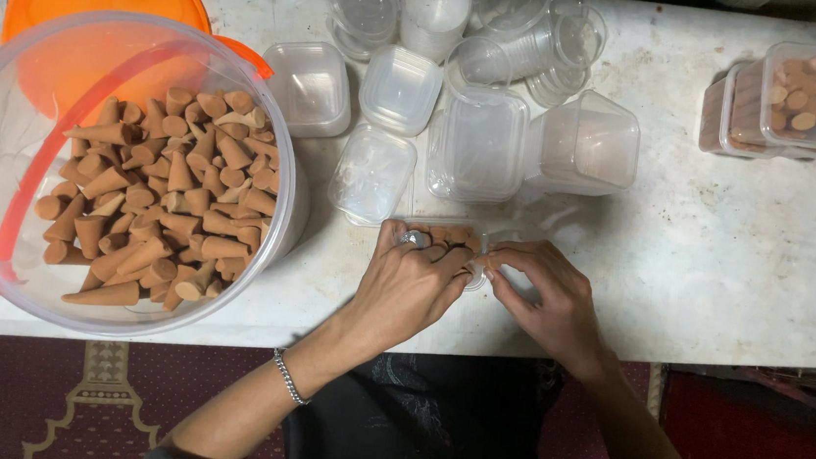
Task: The person transfers small brown cone-shaped items from a large clear container into small clear plastic containers. They arrange the cones upright inside each small container, then place a lid on top and set the filled container aside. The process repeats with additional empty containers.
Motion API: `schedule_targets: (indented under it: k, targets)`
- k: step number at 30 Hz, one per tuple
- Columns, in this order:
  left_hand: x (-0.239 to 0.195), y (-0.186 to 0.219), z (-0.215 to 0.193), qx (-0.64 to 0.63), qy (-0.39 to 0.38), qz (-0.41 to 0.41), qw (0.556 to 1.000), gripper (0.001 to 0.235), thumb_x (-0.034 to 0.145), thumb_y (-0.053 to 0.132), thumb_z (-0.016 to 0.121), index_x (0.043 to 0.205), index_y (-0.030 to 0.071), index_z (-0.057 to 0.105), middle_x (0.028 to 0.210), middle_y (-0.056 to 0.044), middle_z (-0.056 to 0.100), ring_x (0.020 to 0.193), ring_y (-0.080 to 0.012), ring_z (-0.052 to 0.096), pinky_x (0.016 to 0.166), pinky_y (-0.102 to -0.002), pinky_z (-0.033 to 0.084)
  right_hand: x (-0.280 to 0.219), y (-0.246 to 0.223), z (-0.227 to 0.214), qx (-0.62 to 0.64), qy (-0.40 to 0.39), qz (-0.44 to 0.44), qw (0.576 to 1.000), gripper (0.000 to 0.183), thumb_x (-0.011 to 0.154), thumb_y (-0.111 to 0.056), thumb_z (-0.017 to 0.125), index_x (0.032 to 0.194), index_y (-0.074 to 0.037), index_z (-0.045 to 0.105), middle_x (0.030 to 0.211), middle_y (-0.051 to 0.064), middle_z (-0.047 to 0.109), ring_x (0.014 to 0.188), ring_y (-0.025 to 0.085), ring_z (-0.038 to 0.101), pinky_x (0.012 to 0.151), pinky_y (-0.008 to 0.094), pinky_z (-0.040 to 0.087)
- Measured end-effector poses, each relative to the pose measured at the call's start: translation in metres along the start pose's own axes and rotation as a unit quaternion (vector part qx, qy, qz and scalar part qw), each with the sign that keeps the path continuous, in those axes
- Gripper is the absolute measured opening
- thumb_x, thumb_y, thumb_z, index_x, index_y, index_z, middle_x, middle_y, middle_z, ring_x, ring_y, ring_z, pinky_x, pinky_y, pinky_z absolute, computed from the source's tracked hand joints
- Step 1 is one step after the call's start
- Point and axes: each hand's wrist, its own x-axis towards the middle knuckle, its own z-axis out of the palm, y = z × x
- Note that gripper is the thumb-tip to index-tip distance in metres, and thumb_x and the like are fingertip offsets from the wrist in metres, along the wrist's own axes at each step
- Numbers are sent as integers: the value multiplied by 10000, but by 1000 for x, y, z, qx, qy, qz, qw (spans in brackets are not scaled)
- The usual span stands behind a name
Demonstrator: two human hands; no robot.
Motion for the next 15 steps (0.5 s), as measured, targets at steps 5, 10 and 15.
schedule_targets:
  k: [5, 10, 15]
  targets:
    - [2, 2, -8, -10, -30, -11, 999, 124, 866, 208, 682, 903, 97, 723, 614, -102, 663, 545, -312, 647, 881, -487, 364, -3, 4, 4, -3, 15, -9, 1000, 199, 845, 38, 738, 1025, -41, 711, 935, 75, 744, 860, 254, 731, 710, 353, 595]
    - [2, 1, -12, -21, -51, -11, 998, 146, 870, 215, 677, 913, 85, 727, 627, -114, 672, 557, -330, 659, 892, -491, 349, -4, 2, 5, 1, 28, -16, 999, 187, 837, 47, 745, 1004, -29, 709, 932, 90, 746, 864, 266, 735, 716, 368, 598]
    - [5, 5, -21, -23, -65, -20, 997, 154, 877, 205, 666, 937, 79, 732, 635, -121, 682, 578, -331, 675, 894, -492, 344, -5, -4, 5, 15, 40, -11, 999, 167, 817, 46, 764, 957, -31, 714, 905, 77, 747, 865, 260, 742, 728, 368, 598]
